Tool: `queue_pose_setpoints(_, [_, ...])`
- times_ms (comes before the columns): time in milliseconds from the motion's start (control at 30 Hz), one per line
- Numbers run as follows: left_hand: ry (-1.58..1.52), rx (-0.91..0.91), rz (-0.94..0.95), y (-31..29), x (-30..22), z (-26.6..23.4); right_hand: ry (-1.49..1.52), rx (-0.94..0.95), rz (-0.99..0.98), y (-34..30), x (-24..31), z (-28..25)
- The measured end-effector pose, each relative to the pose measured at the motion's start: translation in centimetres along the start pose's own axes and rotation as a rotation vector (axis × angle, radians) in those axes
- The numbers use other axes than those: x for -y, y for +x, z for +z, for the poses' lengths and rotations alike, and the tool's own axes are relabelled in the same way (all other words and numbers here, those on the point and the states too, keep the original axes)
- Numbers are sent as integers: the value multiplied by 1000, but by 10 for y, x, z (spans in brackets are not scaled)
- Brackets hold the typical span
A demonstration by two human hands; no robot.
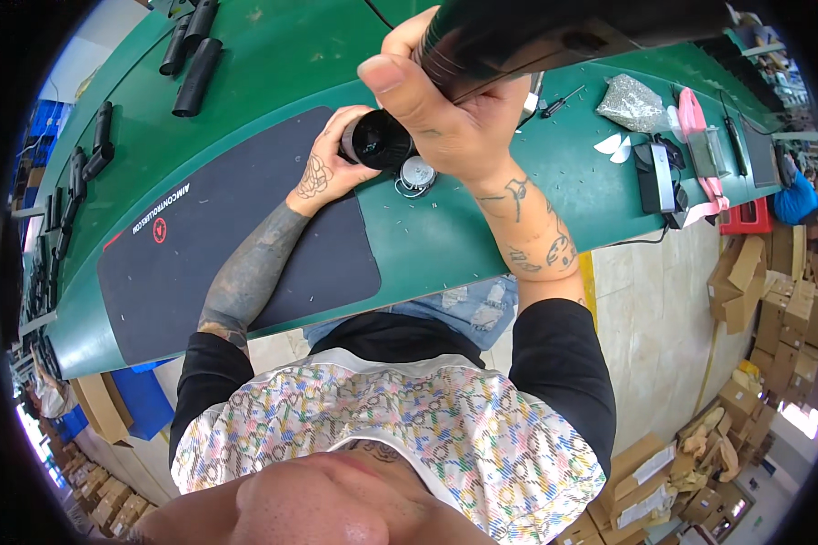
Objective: The person fastens components inside black plastic cylinders by collecting screws from an automatic dispenser and driving them inside each cylinder with an electric screwdriver, then places the assembled cylinders onto the conveyor belt.
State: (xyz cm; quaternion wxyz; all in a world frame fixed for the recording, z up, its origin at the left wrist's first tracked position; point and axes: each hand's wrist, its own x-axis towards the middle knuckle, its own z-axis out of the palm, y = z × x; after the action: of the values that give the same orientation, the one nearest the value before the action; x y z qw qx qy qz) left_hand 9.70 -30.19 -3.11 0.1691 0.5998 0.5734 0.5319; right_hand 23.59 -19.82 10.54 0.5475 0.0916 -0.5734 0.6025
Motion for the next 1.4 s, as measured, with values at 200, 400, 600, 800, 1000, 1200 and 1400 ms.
queue_pose_setpoints(200, [-86,5,-53,-6,6,-1,98,6,-48,2,-3,9])
queue_pose_setpoints(400, [-65,-21,-41,-12,9,-3,94,203,-26,7,39,-11])
queue_pose_setpoints(600, [-100,-146,-167,-12,15,1,142,191,-162,5,99,-38])
queue_pose_setpoints(800, [-124,-97,-185,-7,15,6,-436,91,133,13,67,-32])
queue_pose_setpoints(1000, [-38,-83,-103,-10,9,-2,-47,-103,269,19,49,-18])
queue_pose_setpoints(1200, [-7,-75,14,-10,13,-3,479,281,258,21,73,-42])
queue_pose_setpoints(1400, [-18,-64,6,-9,11,-10,373,258,-64,13,93,-26])
